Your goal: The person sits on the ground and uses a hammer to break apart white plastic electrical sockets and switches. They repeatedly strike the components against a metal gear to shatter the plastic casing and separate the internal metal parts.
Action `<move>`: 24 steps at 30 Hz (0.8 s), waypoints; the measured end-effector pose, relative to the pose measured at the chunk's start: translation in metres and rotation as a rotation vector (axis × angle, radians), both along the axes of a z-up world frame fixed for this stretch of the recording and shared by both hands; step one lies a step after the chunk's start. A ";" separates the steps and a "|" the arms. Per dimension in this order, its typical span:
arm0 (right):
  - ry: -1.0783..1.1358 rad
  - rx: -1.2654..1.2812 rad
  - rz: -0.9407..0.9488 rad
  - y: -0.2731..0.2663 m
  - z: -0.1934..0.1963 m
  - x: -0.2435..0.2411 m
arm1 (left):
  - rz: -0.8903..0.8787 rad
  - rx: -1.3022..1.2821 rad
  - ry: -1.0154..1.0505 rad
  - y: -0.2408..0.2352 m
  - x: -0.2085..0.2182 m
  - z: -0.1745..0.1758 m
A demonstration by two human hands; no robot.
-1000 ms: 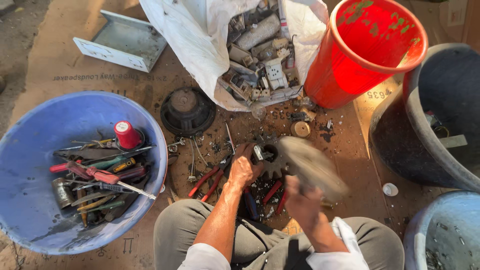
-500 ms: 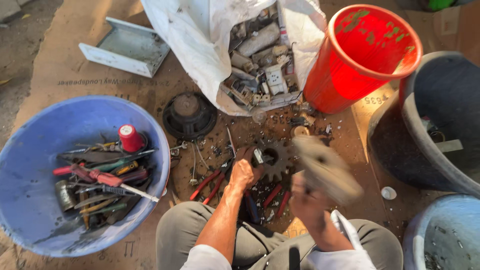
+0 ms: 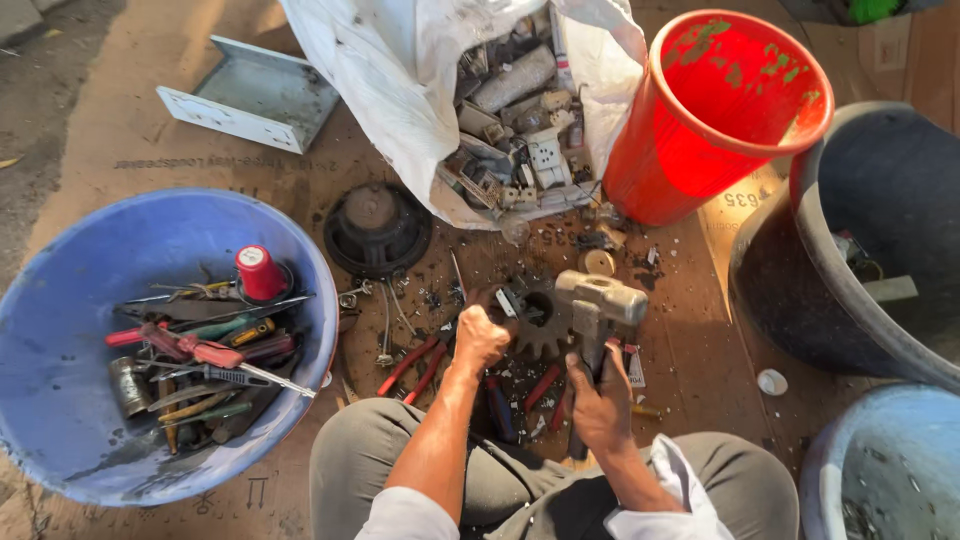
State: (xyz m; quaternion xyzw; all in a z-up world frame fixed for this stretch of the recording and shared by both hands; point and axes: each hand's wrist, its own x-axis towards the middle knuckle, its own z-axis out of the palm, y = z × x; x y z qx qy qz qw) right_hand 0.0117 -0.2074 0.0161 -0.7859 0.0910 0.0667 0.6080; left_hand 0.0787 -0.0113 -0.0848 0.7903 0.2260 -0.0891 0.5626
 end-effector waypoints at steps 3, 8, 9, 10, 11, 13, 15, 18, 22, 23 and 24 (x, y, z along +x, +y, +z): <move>0.400 0.319 -0.128 -0.002 -0.028 0.000 | 0.104 -0.435 -0.338 0.015 -0.004 0.022; 0.647 0.436 -0.271 -0.010 -0.090 -0.008 | 0.071 -1.138 -0.458 0.029 -0.018 0.066; 0.670 0.371 -0.278 -0.013 -0.105 -0.010 | 0.068 -1.227 -0.473 0.029 -0.022 0.073; 0.691 0.306 -0.284 -0.016 -0.120 -0.011 | 0.047 -1.233 -0.484 0.029 -0.025 0.079; 0.631 0.144 -0.197 -0.018 -0.134 -0.011 | 0.022 -1.237 -0.491 0.028 -0.028 0.084; 0.500 -0.174 -0.026 -0.024 -0.152 -0.007 | -0.024 -1.238 -0.498 0.025 -0.034 0.092; 0.376 -0.347 -0.034 -0.027 -0.152 -0.005 | -0.068 -1.232 -0.496 0.020 -0.043 0.096; -0.173 -0.660 -0.064 -0.022 -0.120 -0.007 | -0.113 -1.211 -0.472 0.009 -0.054 0.097; -0.425 -0.130 -0.002 -0.004 -0.046 -0.021 | -0.193 -1.006 -0.374 -0.003 -0.073 0.091; -0.316 -0.029 0.037 0.003 -0.032 -0.021 | -0.210 -0.951 -0.370 -0.006 -0.078 0.089; -0.207 0.072 0.075 0.008 -0.019 -0.021 | -0.228 -0.897 -0.364 -0.009 -0.083 0.086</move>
